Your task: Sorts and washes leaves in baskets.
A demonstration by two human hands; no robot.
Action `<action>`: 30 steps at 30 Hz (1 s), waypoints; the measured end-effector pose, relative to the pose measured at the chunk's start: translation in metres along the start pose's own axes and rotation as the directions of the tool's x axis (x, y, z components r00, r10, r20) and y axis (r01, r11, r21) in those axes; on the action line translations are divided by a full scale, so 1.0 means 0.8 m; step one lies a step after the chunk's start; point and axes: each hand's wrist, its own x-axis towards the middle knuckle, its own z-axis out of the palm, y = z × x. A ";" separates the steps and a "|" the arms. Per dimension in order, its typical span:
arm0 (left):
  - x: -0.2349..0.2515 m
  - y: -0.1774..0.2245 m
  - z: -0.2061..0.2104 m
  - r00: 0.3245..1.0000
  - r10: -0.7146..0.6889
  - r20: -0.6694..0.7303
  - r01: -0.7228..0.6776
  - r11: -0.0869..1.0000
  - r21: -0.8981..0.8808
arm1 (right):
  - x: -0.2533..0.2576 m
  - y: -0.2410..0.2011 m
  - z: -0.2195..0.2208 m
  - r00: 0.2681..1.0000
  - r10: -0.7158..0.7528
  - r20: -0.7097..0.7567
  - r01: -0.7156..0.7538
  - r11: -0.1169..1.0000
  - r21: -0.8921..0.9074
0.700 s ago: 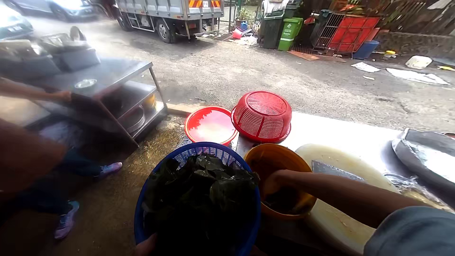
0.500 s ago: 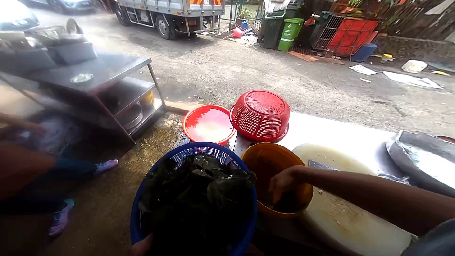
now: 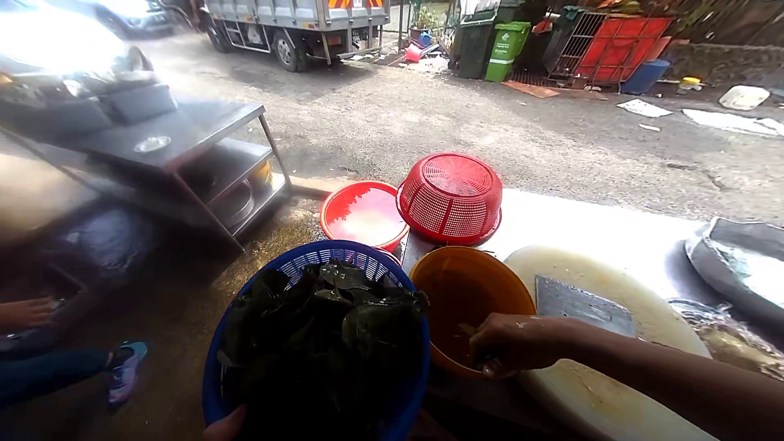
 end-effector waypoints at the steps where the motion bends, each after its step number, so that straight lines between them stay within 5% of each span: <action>1: 0.000 0.000 0.000 1.000 -0.004 0.006 0.004 1.000 0.003 | 0.002 0.002 0.001 1.000 0.000 -0.020 0.000 1.000 -0.007; 5: -0.002 -0.002 0.005 0.999 -0.038 0.003 0.038 0.999 0.016 | 0.003 -0.009 -0.018 0.980 0.149 -0.128 -0.151 0.989 -0.006; 8: -0.006 -0.003 0.021 0.996 -0.065 -0.065 0.066 0.998 0.005 | -0.011 -0.047 -0.065 0.906 0.129 -0.403 -0.145 0.989 -0.008; 12: 0.002 -0.009 0.042 0.982 -0.171 -0.085 0.172 0.985 0.000 | -0.040 -0.146 -0.132 0.664 -0.214 -0.716 -0.057 0.941 -0.334; 18: 0.014 -0.009 0.081 0.986 -0.153 -0.071 0.155 0.988 0.022 | 0.000 -0.248 -0.170 0.429 -0.604 -0.672 -0.056 0.725 -0.687; 20: 0.018 -0.009 0.085 0.990 -0.125 -0.070 0.128 0.990 0.051 | 0.045 -0.243 -0.149 0.541 -0.570 -0.618 -0.051 0.712 -0.701; 23: 0.022 -0.009 0.087 0.988 -0.145 -0.049 0.145 0.989 0.005 | 0.087 -0.250 -0.121 0.881 -0.229 -0.414 -0.065 0.808 -0.585; 25: 0.022 -0.007 0.085 0.985 -0.167 -0.034 0.166 0.986 -0.017 | 0.093 -0.257 -0.122 0.871 -0.263 -0.415 -0.048 0.795 -0.605; 30: 0.015 -0.013 0.073 0.977 -0.215 0.002 0.215 0.976 -0.043 | 0.065 -0.285 -0.150 0.670 -0.520 -0.530 -0.022 0.700 -0.714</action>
